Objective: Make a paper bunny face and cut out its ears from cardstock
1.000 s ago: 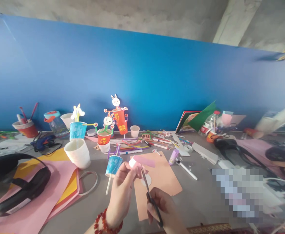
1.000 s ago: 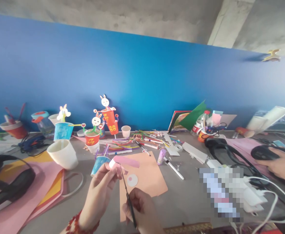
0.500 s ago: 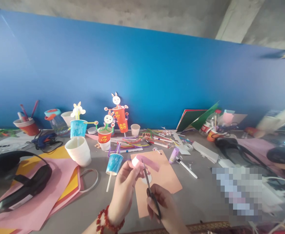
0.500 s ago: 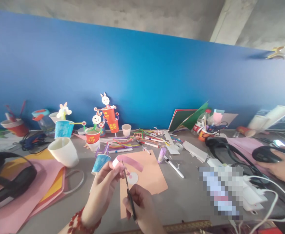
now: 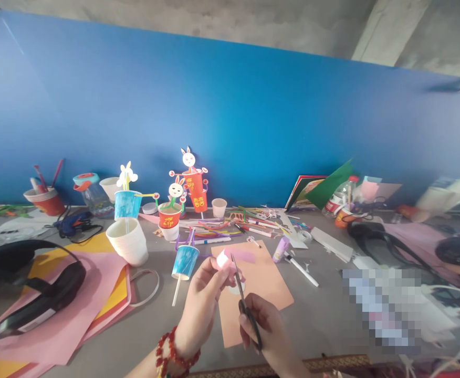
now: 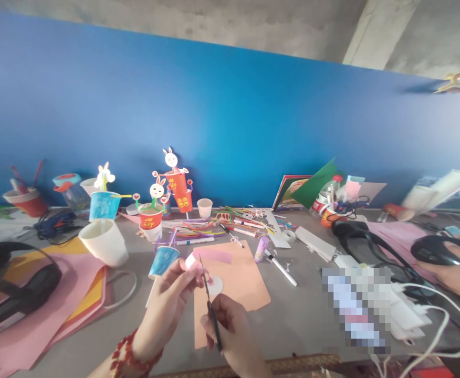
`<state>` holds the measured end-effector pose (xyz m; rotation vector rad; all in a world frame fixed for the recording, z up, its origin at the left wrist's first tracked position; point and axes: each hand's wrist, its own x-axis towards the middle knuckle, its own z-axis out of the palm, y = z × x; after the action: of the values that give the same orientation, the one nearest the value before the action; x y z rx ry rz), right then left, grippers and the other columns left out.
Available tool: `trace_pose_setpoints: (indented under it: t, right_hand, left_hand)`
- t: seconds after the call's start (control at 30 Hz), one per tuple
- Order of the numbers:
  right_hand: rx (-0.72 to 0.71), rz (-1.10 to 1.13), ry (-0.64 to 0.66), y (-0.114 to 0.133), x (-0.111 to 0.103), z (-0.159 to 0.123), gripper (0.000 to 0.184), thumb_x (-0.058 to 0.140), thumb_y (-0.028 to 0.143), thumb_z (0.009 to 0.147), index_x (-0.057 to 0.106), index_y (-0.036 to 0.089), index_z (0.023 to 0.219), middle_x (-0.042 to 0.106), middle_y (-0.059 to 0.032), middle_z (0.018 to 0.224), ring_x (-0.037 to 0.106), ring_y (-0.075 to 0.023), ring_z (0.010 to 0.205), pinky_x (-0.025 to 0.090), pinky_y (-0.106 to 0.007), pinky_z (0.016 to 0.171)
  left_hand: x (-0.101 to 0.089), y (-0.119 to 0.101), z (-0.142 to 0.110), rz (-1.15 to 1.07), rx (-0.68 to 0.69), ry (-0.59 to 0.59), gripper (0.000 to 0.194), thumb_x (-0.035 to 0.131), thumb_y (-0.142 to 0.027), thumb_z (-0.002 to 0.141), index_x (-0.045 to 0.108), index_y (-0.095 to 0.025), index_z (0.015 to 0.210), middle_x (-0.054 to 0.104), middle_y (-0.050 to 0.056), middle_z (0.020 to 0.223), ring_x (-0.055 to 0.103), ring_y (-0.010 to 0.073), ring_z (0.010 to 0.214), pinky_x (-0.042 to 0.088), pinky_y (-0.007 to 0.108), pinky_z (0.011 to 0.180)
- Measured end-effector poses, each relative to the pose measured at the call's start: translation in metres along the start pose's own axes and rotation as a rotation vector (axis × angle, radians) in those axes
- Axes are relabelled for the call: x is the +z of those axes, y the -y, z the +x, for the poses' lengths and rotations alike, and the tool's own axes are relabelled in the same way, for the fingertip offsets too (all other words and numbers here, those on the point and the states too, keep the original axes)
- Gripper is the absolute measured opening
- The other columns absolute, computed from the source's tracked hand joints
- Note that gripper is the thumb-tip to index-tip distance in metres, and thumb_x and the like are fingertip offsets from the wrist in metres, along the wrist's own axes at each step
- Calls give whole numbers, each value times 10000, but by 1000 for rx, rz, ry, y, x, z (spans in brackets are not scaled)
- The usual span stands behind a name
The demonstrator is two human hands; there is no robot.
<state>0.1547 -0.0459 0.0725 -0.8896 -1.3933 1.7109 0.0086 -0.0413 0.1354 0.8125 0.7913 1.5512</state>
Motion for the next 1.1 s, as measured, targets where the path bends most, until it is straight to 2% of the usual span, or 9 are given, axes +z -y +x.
trace_pose_setpoints:
  t: [0.2,0.53,0.77,0.9,1.1]
  right_hand:
    - [12,-4,-10,1,0,-1,518,697,675,785,470,211,750,522,65,487,356,-56,390,245,-193,405]
    - [46,-66,-15,0,-11,0,531,692,700,763,473,217,735,523,68,462,341,-59,359,218,-192,378]
    - [37,-86,-10,1,-16,3,527,691,688,773,459,219,715,544,61,460,333,-52,342,231,-196,378]
    - [44,-98,2,2,-18,3,526,679,689,782,453,220,706,541,59,454,315,-49,331,203,-200,363]
    - [34,-122,-21,-1,-20,2,542,657,719,779,459,217,723,554,55,447,296,-42,319,194,-194,348]
  left_hand:
    - [-5,1,2,-17,-5,38,223,710,-260,881,548,-191,744,651,3,720,634,162,745,481,279,761]
    - [-6,-11,13,120,3,44,232,759,-311,806,574,-187,743,654,-1,686,573,136,642,466,249,655]
    - [-9,-17,19,185,-12,139,240,723,-361,852,580,-182,780,650,7,705,584,145,669,477,271,688]
    - [-9,-20,22,212,-3,161,269,728,-382,851,565,-184,767,615,-12,676,567,133,642,460,259,668]
    - [-8,-13,19,239,17,140,262,705,-414,877,590,-184,827,616,-13,725,569,133,665,467,263,682]
